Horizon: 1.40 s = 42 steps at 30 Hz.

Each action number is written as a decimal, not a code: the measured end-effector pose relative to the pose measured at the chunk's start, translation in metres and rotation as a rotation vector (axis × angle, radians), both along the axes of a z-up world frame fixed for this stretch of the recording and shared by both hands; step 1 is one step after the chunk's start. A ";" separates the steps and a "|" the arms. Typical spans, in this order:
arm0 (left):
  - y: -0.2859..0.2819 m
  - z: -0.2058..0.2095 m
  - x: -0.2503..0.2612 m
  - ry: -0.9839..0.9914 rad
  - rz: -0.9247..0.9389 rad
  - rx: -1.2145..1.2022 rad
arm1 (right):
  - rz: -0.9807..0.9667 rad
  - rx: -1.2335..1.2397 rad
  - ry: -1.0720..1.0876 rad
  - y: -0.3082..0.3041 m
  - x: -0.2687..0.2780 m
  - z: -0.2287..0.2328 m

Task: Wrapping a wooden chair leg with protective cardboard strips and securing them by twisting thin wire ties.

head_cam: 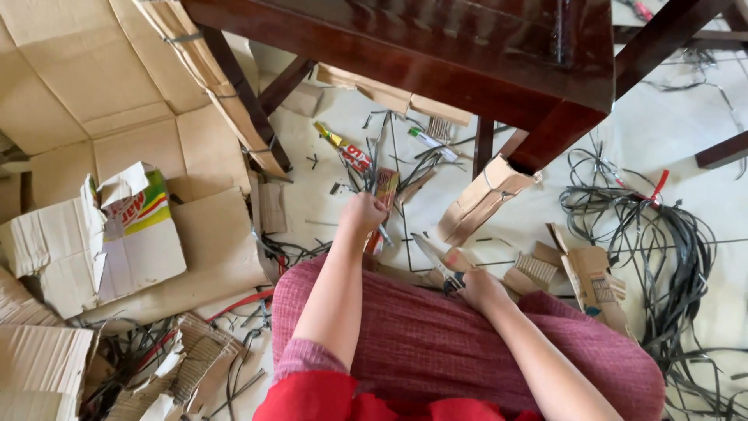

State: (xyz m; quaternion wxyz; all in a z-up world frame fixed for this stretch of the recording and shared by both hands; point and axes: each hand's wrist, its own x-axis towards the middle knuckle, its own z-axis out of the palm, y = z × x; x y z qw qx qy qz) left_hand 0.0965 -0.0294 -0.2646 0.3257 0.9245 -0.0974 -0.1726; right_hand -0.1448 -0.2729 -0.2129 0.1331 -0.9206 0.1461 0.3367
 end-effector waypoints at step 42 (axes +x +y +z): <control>-0.034 0.250 -0.108 0.424 -0.707 -0.540 | -0.153 0.621 -1.238 0.026 -0.023 0.122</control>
